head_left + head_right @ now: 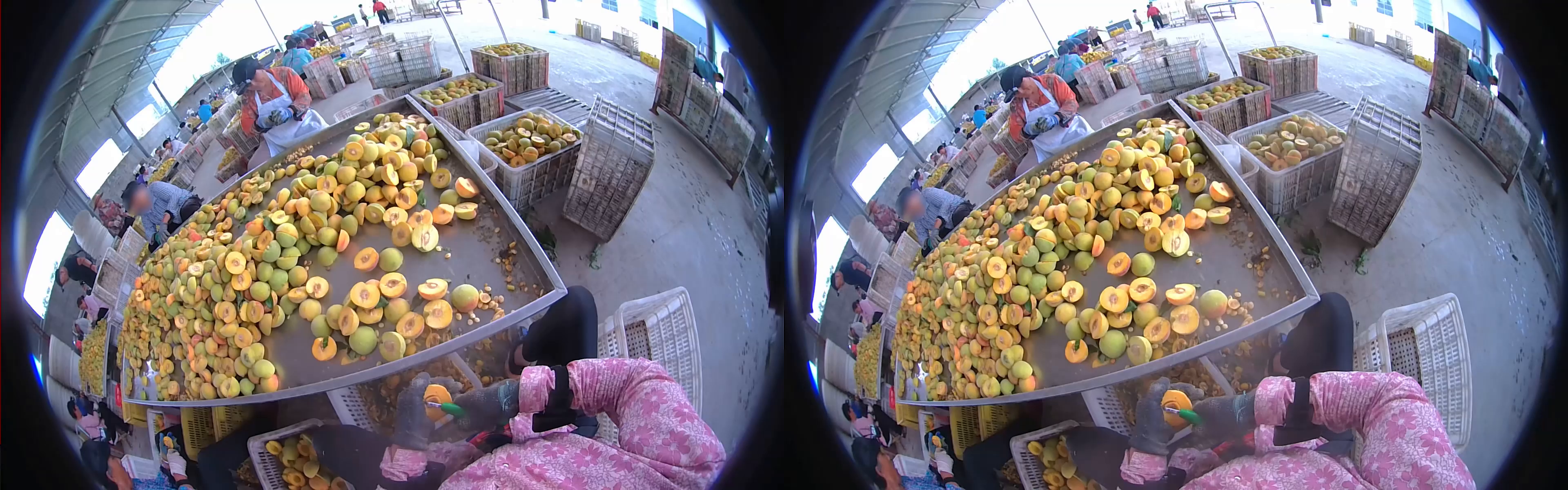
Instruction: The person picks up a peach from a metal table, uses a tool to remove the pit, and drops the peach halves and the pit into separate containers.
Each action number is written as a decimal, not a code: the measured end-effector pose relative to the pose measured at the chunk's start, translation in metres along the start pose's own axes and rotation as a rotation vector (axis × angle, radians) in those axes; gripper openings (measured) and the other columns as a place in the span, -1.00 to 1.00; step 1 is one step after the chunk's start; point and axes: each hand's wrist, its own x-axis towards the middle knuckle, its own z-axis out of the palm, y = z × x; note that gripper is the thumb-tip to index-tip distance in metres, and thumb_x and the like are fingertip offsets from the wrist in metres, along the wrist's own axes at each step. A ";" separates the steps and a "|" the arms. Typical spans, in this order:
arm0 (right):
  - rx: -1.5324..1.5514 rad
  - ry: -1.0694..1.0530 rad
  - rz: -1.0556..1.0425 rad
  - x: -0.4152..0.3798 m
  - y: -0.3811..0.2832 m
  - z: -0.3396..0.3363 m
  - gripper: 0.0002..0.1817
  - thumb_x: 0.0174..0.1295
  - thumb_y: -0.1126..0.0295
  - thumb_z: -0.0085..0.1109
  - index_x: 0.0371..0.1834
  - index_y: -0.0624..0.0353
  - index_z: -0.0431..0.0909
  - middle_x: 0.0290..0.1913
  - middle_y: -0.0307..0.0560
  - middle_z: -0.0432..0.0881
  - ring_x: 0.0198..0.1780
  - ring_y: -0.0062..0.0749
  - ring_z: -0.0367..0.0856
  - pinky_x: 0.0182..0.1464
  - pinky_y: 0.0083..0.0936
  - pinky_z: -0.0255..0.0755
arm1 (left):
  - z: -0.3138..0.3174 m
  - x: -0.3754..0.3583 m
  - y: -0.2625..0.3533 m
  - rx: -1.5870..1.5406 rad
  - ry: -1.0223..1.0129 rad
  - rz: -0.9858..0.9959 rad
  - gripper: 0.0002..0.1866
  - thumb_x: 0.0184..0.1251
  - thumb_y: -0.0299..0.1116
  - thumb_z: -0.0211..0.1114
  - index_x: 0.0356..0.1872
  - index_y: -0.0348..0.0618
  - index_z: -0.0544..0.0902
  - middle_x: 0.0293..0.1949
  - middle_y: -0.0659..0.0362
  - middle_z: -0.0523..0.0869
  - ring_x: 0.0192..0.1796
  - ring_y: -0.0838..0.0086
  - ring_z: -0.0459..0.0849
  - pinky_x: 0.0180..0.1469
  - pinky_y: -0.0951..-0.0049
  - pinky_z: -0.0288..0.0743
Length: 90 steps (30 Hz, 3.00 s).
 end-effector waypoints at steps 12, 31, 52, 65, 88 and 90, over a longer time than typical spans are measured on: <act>0.598 -0.079 -0.013 -0.031 -0.040 0.025 -0.77 0.22 0.19 0.16 -0.36 0.10 0.44 -0.63 -0.36 0.36 -0.73 -0.73 0.26 -0.76 -0.72 0.11 | 0.053 -0.016 0.045 -0.472 0.311 0.161 -0.43 0.35 0.14 -0.07 0.02 -0.22 0.43 -0.05 -0.02 0.58 -0.13 0.21 0.60 0.00 0.18 0.55; 0.462 0.073 -0.242 -0.028 -0.028 0.017 -0.58 0.20 0.18 0.21 0.05 0.12 0.38 -0.38 -0.33 0.50 -0.40 -0.72 0.44 -0.37 -0.68 0.36 | 0.008 -0.005 -0.003 -1.029 0.265 -0.119 -0.41 0.25 0.07 0.04 0.04 -0.29 0.43 0.03 -0.07 0.53 0.02 0.15 0.55 0.11 0.04 0.43; -0.829 0.784 -0.358 0.032 -0.031 -0.003 -0.61 0.10 0.14 0.17 -0.17 0.18 0.34 -0.28 0.15 0.60 -0.21 0.11 0.59 -0.18 -0.12 0.42 | 0.010 -0.042 0.018 -0.623 0.249 0.093 -0.59 0.35 -0.14 0.00 0.02 -0.27 0.43 0.00 -0.07 0.54 0.06 0.21 0.55 0.11 0.17 0.46; -0.571 0.358 -0.437 0.018 -0.005 0.012 -0.62 0.30 0.06 0.01 -0.02 0.12 0.44 -0.27 0.12 0.55 -0.25 -0.07 0.58 -0.20 -0.32 0.43 | -0.006 -0.046 0.020 -1.011 0.068 0.040 -0.34 0.32 0.05 -0.04 0.19 -0.38 0.28 0.21 -0.28 0.33 0.22 -0.08 0.37 0.29 -0.04 0.22; 0.836 -0.032 -0.061 0.051 0.027 0.043 -0.71 0.38 0.31 -0.07 0.04 0.25 0.38 -0.16 -0.14 0.49 -0.11 -0.49 0.47 -0.06 -0.51 0.43 | 0.000 -0.039 -0.002 -1.035 0.136 -0.031 -0.47 0.27 0.02 0.04 0.07 -0.22 0.44 0.07 -0.11 0.52 0.06 0.05 0.51 0.09 0.05 0.44; 0.740 0.007 -0.072 0.030 0.005 0.054 -0.70 0.36 0.29 -0.04 0.03 0.25 0.38 -0.19 -0.14 0.50 -0.15 -0.50 0.46 -0.08 -0.49 0.40 | 0.002 -0.038 0.003 -1.107 0.111 -0.016 -0.47 0.27 0.00 0.06 0.08 -0.23 0.44 0.07 -0.13 0.52 0.06 0.04 0.51 0.10 0.04 0.44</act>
